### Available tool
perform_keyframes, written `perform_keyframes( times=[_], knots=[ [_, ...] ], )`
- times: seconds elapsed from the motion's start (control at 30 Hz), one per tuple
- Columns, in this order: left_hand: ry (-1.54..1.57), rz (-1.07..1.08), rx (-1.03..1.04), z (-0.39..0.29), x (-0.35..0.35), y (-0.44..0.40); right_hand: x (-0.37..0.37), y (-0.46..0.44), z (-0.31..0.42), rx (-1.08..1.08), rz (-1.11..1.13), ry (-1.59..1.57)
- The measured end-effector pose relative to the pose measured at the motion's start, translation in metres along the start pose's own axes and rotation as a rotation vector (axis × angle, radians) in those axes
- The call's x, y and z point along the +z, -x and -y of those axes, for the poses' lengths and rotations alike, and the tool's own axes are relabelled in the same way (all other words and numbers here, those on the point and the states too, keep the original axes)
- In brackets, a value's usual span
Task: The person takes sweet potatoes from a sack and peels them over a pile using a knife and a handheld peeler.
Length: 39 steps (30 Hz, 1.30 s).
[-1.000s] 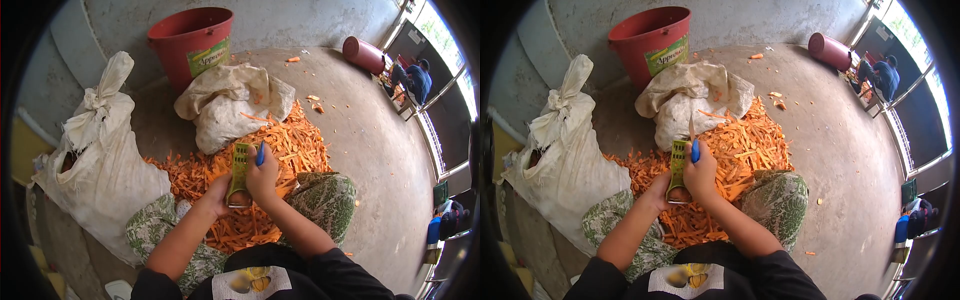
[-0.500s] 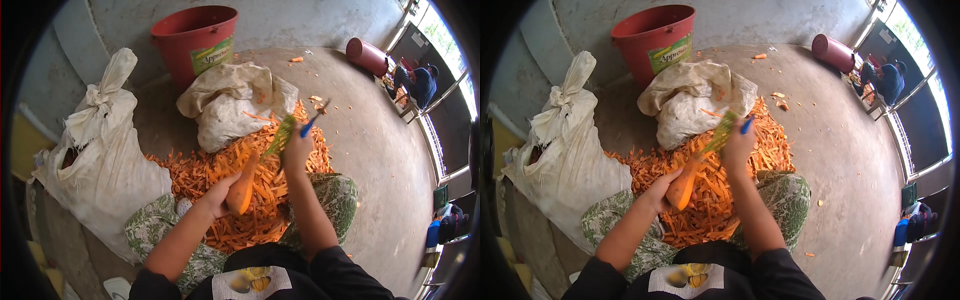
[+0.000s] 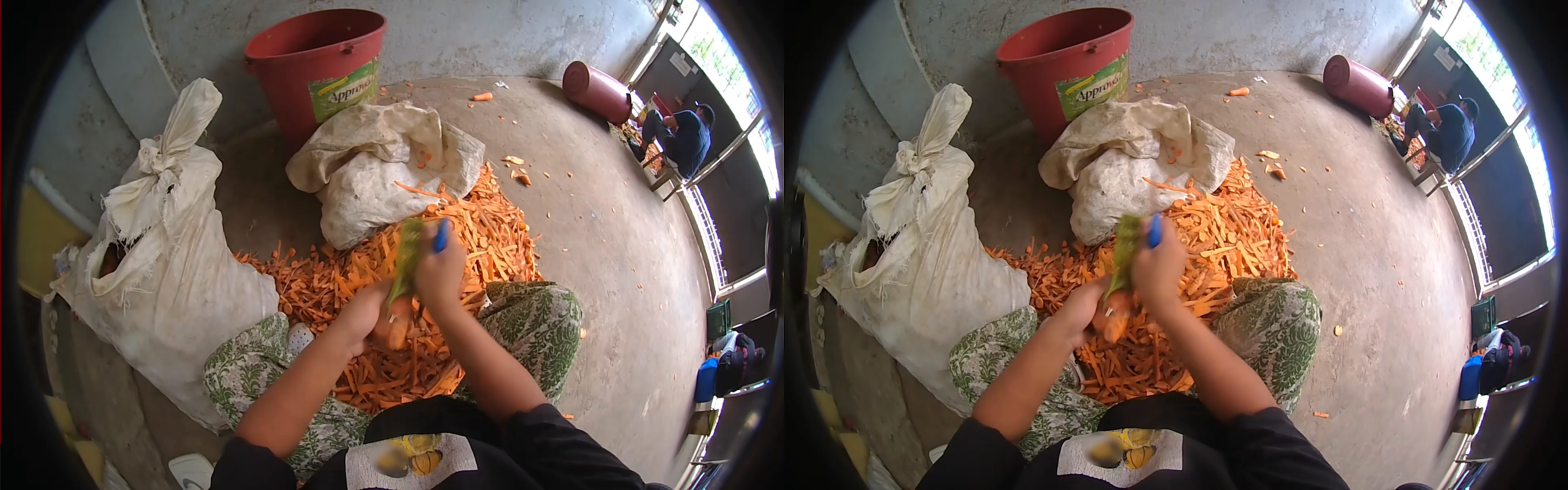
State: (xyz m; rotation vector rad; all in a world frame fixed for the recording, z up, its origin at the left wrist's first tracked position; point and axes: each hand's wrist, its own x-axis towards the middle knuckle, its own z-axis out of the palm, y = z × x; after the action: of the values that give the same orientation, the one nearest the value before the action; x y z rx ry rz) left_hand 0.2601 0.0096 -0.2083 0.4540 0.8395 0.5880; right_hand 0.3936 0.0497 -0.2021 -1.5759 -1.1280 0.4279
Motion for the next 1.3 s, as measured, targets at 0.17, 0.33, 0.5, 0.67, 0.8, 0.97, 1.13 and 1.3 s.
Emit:
perform_keyframes(
  times=[0.17, 0.33, 0.5, 0.67, 0.8, 0.97, 1.13, 1.3],
  knots=[
    [-0.294, 0.136, -0.066, -0.004, 0.017, 0.025, -0.038, -0.079, -0.045, 0.0, -0.411, 0.141],
    [0.043, 0.012, -0.146, -0.006, -0.004, 0.004, -0.031, -0.057, -0.028, 0.24, -0.268, -0.14],
    [0.242, 0.076, -0.079, -0.009, 0.002, -0.003, -0.007, 0.02, 0.027, 0.079, 0.098, -0.222],
    [0.107, -0.012, 0.078, 0.003, -0.003, -0.013, -0.007, 0.015, 0.02, 0.031, 0.103, -0.007],
    [-0.198, 0.009, -0.063, 0.016, 0.006, 0.005, -0.018, -0.048, -0.026, -0.039, -0.226, 0.135],
    [-0.106, 0.074, -0.042, 0.005, 0.003, 0.009, -0.049, -0.083, -0.049, 0.176, -0.407, 0.007],
    [0.199, 0.082, -0.067, -0.005, 0.001, 0.006, -0.024, -0.008, 0.028, 0.243, 0.035, -0.279],
    [0.233, -0.011, 0.001, -0.002, 0.004, -0.001, -0.013, 0.026, 0.034, 0.024, 0.133, -0.026]
  ],
)
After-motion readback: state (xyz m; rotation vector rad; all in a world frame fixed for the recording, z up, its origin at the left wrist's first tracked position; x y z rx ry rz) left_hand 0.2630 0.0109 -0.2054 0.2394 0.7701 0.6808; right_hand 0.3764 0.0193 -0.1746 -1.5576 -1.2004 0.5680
